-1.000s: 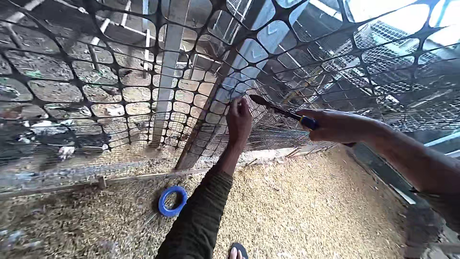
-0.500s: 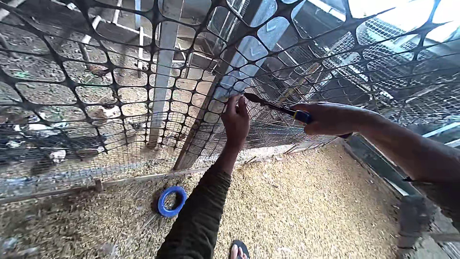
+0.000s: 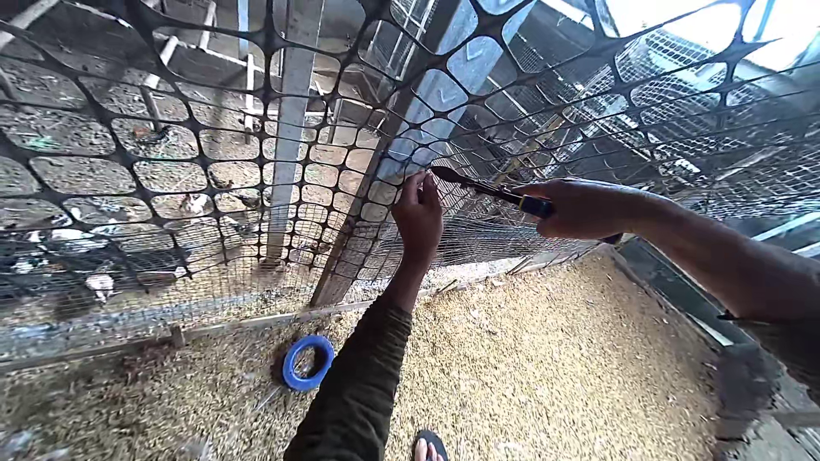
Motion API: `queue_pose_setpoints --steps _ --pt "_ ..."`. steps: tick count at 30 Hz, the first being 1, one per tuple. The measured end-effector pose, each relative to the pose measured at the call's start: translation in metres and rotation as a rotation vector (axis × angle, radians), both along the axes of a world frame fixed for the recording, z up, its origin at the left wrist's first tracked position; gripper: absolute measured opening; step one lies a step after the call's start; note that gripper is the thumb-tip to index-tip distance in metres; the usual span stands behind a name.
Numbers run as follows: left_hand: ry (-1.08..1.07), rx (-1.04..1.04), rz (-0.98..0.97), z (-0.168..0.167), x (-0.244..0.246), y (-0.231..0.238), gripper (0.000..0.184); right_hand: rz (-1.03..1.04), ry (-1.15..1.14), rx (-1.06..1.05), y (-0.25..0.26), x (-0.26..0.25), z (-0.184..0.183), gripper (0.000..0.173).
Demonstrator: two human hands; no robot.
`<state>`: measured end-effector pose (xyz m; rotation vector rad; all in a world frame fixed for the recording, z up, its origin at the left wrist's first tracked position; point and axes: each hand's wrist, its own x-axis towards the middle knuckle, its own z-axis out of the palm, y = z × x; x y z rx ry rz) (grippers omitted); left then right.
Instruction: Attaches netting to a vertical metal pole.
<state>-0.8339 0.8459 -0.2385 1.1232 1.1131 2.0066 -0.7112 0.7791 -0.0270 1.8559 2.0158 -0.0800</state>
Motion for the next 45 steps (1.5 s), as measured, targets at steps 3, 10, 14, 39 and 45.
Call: queue_pose_setpoints --steps 3,10,14,39,45 --pt "0.024 -0.026 -0.035 0.0 -0.003 -0.002 0.027 -0.006 -0.015 0.038 -0.001 -0.001 -0.002 0.053" --pt "-0.033 -0.01 0.032 0.002 0.004 0.003 0.024 0.007 -0.053 0.001 0.001 -0.001 0.0 0.051" --pt "-0.065 -0.006 0.021 0.001 0.005 0.003 0.023 0.02 -0.071 0.017 0.001 0.0 -0.002 0.052" --pt "-0.065 -0.199 -0.131 -0.017 0.034 -0.029 0.029 -0.047 -0.227 -0.076 -0.024 0.024 -0.012 0.057" --pt "0.126 -0.296 -0.601 -0.049 0.054 -0.041 0.035 -0.2 -0.18 -0.308 -0.053 0.1 -0.071 0.078"
